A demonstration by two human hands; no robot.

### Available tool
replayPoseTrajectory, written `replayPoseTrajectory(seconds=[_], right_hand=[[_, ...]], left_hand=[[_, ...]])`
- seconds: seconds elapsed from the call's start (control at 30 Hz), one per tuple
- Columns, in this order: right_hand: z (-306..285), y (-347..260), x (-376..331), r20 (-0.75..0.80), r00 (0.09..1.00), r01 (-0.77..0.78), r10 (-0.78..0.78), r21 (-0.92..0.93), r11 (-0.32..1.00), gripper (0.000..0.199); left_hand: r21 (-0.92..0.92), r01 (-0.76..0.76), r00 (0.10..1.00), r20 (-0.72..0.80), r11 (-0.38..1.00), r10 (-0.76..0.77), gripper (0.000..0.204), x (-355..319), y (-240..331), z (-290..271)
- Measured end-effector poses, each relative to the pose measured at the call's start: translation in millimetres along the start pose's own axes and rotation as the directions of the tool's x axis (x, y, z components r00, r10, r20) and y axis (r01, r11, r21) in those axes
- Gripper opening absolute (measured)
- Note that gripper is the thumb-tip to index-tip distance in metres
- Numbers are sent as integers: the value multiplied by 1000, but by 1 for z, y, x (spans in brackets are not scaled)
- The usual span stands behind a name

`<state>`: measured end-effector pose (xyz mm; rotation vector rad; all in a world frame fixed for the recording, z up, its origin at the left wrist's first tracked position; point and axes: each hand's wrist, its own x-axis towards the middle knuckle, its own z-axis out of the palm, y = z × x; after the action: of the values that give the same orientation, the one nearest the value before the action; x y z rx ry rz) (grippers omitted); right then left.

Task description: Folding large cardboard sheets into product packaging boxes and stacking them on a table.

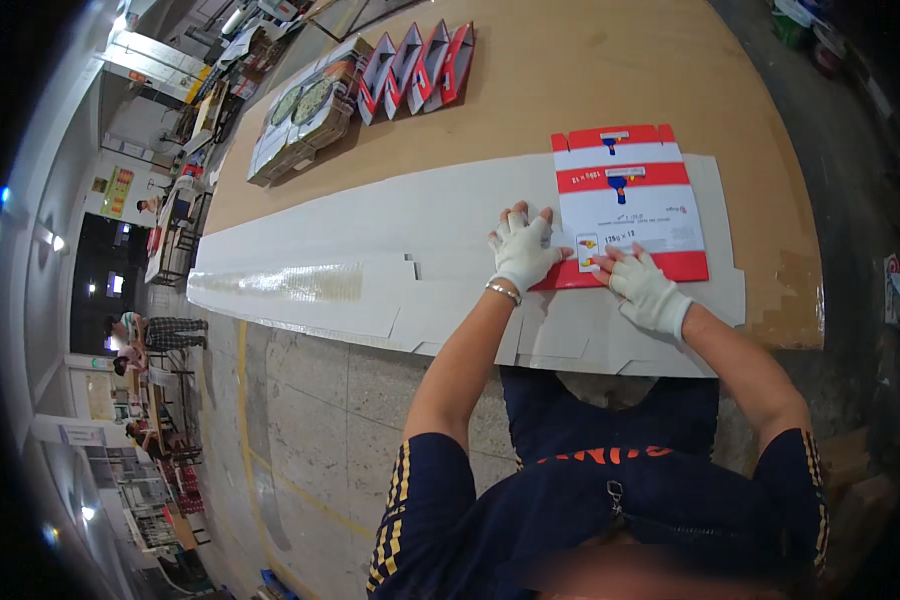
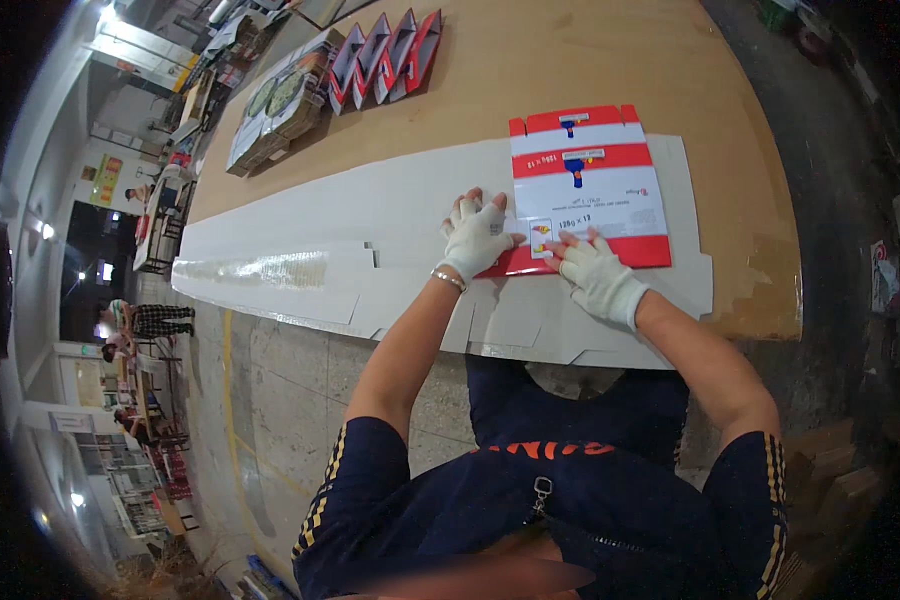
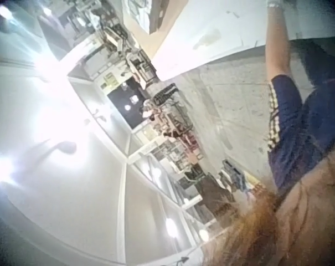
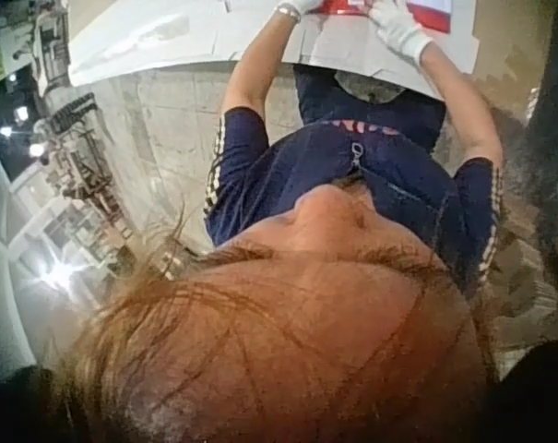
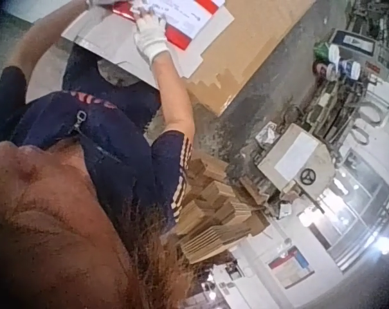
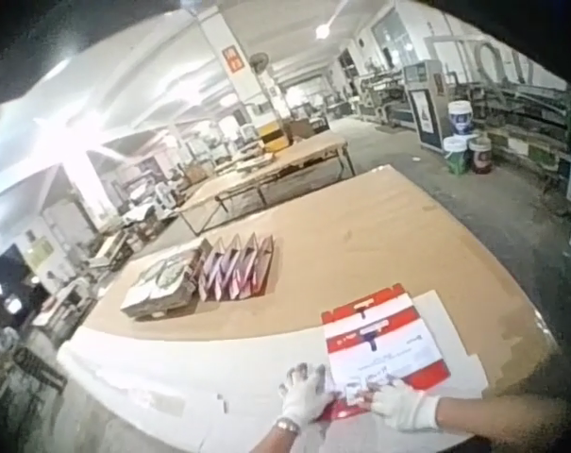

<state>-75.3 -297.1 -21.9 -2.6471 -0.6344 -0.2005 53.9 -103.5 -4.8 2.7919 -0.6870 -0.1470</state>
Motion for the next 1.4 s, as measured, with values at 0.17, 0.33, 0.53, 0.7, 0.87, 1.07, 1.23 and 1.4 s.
replayPoseTrajectory(seconds=[0.17,0.33,0.53,0.7,0.87,1.07,1.23,1.4], right_hand=[[-54,-38,-15,278,860,-501,428,300,811,19],[-35,-25,-68,618,674,-498,404,785,-369,31],[-28,-39,-7,331,631,-128,702,936,-327,50],[-38,72,73,59,573,-512,817,804,301,67],[-11,206,220,-92,610,-534,787,686,494,48],[69,234,469,-104,770,-470,630,575,670,42],[69,221,445,-55,800,-490,598,517,702,75],[-29,141,216,208,897,-440,389,492,751,51]], left_hand=[[-129,67,995,-63,989,-76,38,19,-21,-4],[-790,286,870,451,543,198,31,18,1,-38],[-919,187,923,286,347,259,57,-31,46,-39],[-755,-160,984,-69,636,166,56,-45,-15,-17],[-664,-17,980,135,747,143,50,-81,-65,-32],[-712,-151,979,-11,686,204,50,-89,-66,-18],[-661,-151,972,37,735,234,54,-93,-56,-18],[-494,-279,959,-96,823,267,58,-90,-59,-3]])
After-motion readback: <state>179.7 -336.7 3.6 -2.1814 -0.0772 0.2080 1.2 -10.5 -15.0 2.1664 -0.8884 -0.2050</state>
